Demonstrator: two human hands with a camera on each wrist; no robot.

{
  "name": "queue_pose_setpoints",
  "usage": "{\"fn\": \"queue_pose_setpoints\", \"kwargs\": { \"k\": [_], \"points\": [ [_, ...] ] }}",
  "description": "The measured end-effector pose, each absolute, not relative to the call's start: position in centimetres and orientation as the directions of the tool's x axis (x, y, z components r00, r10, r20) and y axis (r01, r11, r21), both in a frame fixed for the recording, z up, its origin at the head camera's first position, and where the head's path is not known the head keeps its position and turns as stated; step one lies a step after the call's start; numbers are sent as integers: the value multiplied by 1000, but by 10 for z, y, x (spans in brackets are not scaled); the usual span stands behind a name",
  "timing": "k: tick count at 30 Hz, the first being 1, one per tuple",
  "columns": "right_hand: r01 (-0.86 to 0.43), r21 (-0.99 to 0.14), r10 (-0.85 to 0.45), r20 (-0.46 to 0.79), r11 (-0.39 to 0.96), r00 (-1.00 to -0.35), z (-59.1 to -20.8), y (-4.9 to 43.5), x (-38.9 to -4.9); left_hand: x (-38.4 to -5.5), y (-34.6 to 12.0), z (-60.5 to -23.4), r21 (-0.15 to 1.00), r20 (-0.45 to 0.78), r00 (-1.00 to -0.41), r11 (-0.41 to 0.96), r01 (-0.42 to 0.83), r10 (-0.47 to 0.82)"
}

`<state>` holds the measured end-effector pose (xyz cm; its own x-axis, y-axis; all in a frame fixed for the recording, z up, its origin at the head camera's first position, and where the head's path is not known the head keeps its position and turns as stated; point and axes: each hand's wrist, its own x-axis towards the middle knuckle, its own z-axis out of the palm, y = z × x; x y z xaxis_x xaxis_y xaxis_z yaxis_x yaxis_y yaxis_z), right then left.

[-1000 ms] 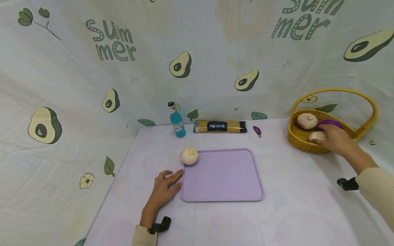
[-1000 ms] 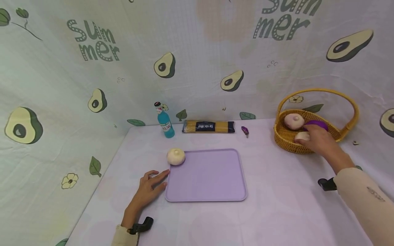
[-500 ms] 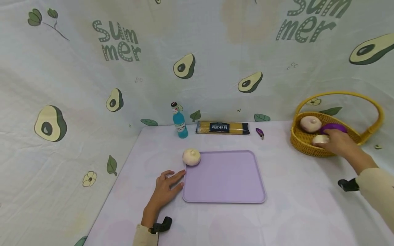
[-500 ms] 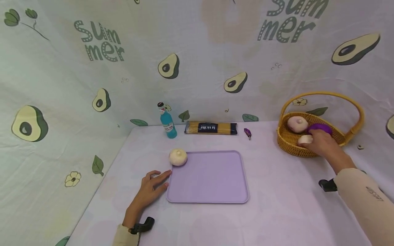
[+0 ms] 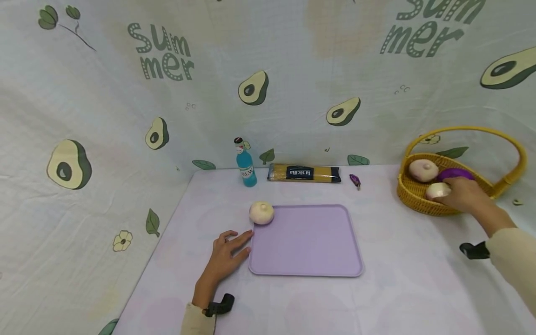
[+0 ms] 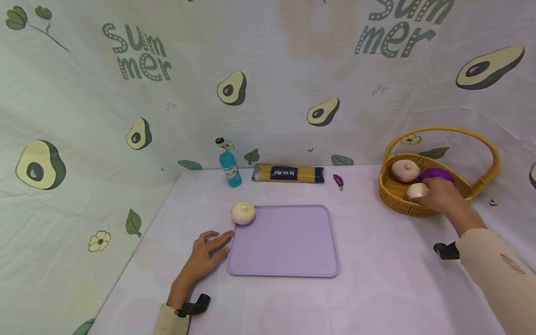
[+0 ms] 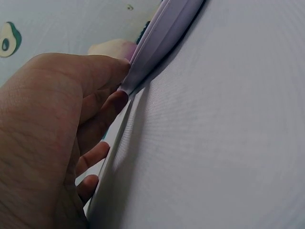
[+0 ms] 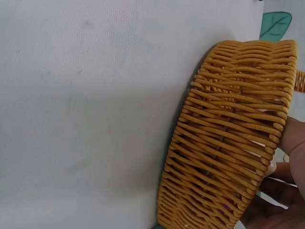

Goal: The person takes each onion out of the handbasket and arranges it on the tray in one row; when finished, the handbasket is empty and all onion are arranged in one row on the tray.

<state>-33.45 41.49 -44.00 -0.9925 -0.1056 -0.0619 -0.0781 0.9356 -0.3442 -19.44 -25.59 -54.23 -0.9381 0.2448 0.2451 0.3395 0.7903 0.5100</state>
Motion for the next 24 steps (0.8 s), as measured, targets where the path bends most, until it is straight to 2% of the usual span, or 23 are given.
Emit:
{"fn": "queue_pose_setpoints", "kwargs": {
  "k": [10, 24],
  "points": [
    [-173, -316, -159, 71, 933, -985, -436, 412, -333, -193, -256, -545, 519, 246, -943, 792, 322, 223],
    [-185, -304, -146, 147, 935, -978, -422, 401, -324, -193, -256, -542, 513, 264, -930, 779, 360, 256]
  ]
}}
